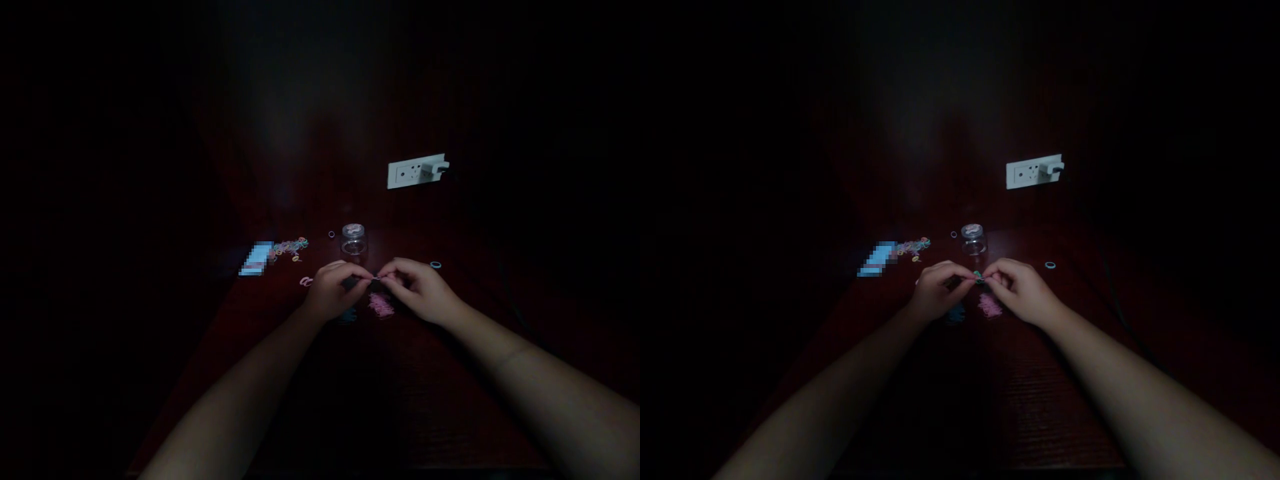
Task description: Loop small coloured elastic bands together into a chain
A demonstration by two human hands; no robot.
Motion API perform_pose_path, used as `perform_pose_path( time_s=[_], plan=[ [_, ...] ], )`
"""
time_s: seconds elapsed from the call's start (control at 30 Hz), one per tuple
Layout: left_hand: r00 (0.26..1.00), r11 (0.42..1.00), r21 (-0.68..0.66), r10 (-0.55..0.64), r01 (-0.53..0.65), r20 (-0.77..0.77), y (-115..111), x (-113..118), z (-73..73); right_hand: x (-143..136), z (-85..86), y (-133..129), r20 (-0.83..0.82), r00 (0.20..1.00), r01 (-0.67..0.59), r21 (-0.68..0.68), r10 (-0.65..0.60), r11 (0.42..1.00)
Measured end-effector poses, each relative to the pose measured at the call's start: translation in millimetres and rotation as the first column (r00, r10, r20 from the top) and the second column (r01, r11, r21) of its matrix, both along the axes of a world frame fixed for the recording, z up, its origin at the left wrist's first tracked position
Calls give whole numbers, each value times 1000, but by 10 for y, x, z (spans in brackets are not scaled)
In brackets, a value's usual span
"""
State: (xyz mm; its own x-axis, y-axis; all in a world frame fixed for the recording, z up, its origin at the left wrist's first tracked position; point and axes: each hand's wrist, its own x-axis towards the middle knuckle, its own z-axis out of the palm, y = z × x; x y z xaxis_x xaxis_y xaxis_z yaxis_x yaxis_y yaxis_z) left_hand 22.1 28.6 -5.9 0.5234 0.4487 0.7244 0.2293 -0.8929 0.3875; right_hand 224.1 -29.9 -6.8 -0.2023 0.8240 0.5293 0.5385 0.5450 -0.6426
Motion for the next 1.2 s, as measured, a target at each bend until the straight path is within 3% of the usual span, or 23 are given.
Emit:
perform_pose_path(
  time_s=[0.3,0.47,0.6,1.2],
  plan=[
    [993,974,-203,110,-98,46,-202,76,53,-13,34,-32,-29,999,-14,-4,14,1000],
    [988,984,-89,154,-156,-24,-211,22,30,-6,23,-19,-21,1000,-18,-4,18,1000],
    [989,992,-4,123,-124,-78,-207,-31,25,-20,16,-16,-4,1000,-21,-9,20,1000],
    [976,984,34,178,-175,-128,-223,-40,0,-4,20,-34,46,998,-46,6,46,999]
  ],
)
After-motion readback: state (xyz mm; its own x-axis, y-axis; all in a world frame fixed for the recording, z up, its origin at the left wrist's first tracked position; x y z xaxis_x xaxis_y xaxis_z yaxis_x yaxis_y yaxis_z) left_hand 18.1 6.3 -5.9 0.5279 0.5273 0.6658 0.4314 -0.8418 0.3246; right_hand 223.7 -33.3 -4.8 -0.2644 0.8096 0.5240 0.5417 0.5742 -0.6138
